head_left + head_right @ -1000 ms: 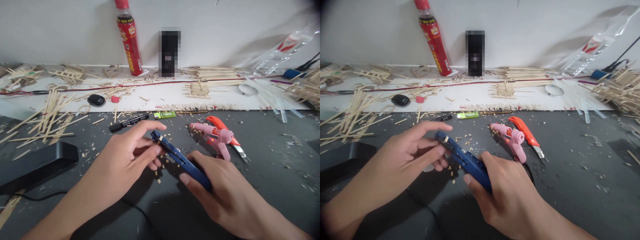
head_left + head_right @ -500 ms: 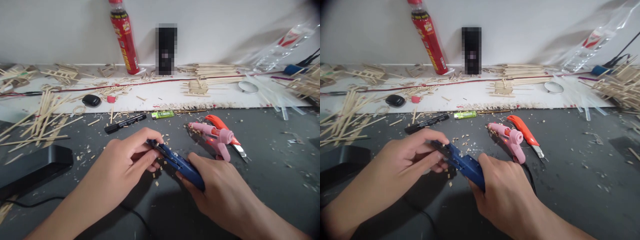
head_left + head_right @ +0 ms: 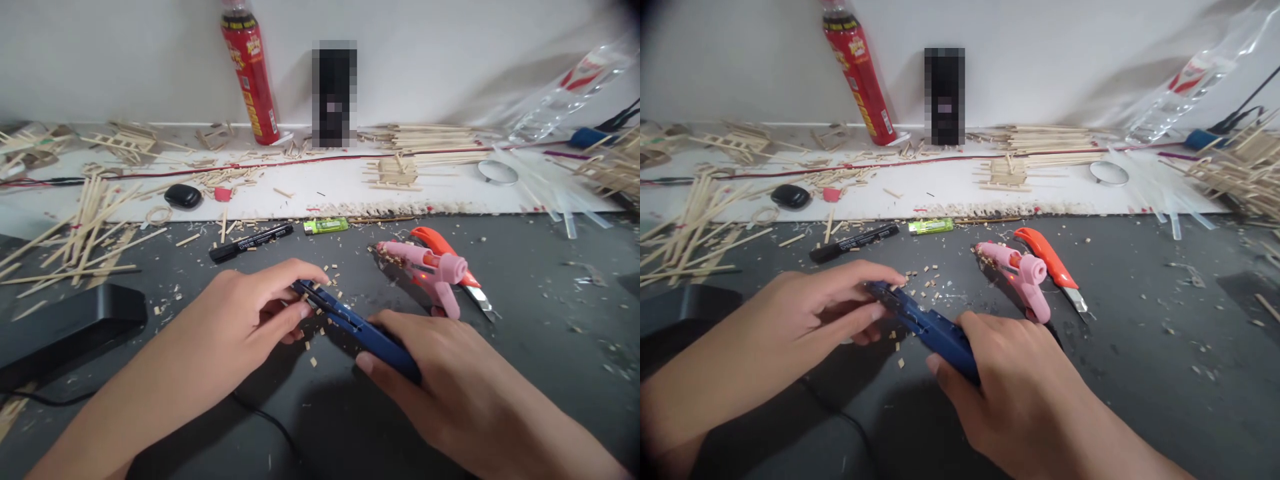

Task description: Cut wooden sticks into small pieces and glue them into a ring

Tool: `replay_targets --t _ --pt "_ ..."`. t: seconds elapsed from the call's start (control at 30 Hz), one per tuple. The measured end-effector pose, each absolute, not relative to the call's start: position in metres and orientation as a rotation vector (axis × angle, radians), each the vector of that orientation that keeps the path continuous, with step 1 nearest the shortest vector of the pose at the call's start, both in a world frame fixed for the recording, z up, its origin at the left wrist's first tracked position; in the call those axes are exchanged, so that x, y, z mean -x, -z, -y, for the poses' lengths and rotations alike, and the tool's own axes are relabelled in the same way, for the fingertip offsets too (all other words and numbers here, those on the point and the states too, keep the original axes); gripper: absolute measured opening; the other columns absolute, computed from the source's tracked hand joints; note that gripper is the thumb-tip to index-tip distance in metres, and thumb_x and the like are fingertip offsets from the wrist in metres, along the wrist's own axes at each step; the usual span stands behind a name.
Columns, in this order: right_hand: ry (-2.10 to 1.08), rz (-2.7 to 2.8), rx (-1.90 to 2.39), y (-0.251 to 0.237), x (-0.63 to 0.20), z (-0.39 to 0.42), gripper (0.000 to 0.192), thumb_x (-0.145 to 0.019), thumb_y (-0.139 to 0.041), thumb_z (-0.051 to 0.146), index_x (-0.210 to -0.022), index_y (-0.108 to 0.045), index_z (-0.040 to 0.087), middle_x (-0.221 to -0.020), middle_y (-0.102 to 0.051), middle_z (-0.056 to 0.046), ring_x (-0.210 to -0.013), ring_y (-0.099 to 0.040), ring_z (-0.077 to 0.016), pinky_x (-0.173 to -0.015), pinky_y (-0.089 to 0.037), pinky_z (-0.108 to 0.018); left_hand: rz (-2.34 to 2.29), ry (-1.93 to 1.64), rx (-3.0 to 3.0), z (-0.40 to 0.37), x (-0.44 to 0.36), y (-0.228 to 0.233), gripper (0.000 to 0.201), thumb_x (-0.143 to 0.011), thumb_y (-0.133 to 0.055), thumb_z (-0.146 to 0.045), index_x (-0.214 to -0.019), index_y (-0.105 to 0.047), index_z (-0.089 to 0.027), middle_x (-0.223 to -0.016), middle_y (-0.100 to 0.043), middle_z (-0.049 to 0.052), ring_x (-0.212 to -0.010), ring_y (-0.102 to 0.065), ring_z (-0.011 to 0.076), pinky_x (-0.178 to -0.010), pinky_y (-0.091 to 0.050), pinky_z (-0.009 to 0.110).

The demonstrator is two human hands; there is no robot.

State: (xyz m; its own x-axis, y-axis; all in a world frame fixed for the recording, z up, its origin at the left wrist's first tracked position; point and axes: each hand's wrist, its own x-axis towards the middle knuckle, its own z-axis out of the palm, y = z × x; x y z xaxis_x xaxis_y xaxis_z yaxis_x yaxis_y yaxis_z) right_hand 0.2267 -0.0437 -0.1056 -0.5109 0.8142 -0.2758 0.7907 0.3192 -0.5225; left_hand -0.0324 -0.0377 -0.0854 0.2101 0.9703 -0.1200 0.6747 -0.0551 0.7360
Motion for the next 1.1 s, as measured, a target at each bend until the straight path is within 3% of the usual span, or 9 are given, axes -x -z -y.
replay_targets --t 0.13,0.23,0.5,0.73,0.87,1.1 --pt "-1.011 2.524 1.593 0.103 -0.226 0.042 0.038 -0.102 -0.039 0.055 -0.088 -0.060 0.027 -0.086 -0.072 -0.004 -0.072 -0.065 -0.0264 -0.066 -0.038 -0.038 -1.486 -0.491 -1.828 0.038 0.034 0.082 0.047 -0.106 -0.060 -0.036 -0.149 -0.053 -0.052 -0.077 -0.078 -0.010 -0.065 -0.075 0.0118 -0.059 -0.058 0.015" --pt "-1.012 2.521 1.557 0.103 -0.226 0.042 0.035 -0.102 -0.041 0.054 -0.088 -0.059 0.027 -0.085 -0.072 -0.003 -0.071 -0.064 -0.0252 -0.065 -0.039 -0.038 -1.473 -0.526 -1.773 0.038 0.033 0.082 0.052 -0.106 -0.061 -0.037 -0.153 -0.046 -0.055 -0.073 -0.077 -0.012 -0.062 -0.074 0.0094 -0.060 -0.057 0.012" --pt "-0.976 2.517 1.496 0.106 -0.226 0.045 0.032 -0.103 -0.044 0.049 -0.082 -0.053 0.026 -0.079 -0.070 -0.003 -0.064 -0.059 -0.0213 -0.061 -0.034 -0.036 -1.485 -0.531 -1.755 0.039 0.034 0.084 0.039 -0.106 -0.059 -0.038 -0.142 -0.057 -0.052 -0.076 -0.076 -0.011 -0.064 -0.075 0.0107 -0.060 -0.060 0.014" --pt "-0.919 2.510 1.451 0.107 -0.226 0.046 0.027 -0.101 -0.048 0.044 -0.083 -0.054 0.025 -0.078 -0.071 -0.002 -0.062 -0.061 -0.0203 -0.058 -0.031 -0.035 -1.452 -0.546 -1.745 0.038 0.033 0.085 0.026 -0.104 -0.059 -0.039 -0.130 -0.066 -0.042 -0.078 -0.077 -0.007 -0.064 -0.075 0.0131 -0.059 -0.061 0.018" --pt "-0.750 2.556 1.441 0.113 -0.226 0.046 0.024 -0.099 -0.052 0.041 -0.081 -0.054 0.026 -0.073 -0.070 -0.002 -0.056 -0.061 -0.0206 -0.056 -0.026 -0.035 -1.445 -0.529 -1.728 0.038 0.033 0.082 0.017 -0.105 -0.059 -0.039 -0.117 -0.070 -0.038 -0.077 -0.077 -0.007 -0.062 -0.075 0.0124 -0.059 -0.059 0.018" --pt "-0.494 2.595 1.479 0.127 -0.225 0.045 0.017 -0.092 -0.059 0.032 -0.077 -0.053 0.027 -0.065 -0.069 -0.001 -0.054 -0.065 -0.0252 -0.056 -0.020 -0.035 -1.456 -0.475 -1.702 0.037 0.032 0.078 0.013 -0.105 -0.060 -0.039 -0.113 -0.070 -0.037 -0.073 -0.077 -0.008 -0.065 -0.076 0.0127 -0.063 -0.058 0.019"
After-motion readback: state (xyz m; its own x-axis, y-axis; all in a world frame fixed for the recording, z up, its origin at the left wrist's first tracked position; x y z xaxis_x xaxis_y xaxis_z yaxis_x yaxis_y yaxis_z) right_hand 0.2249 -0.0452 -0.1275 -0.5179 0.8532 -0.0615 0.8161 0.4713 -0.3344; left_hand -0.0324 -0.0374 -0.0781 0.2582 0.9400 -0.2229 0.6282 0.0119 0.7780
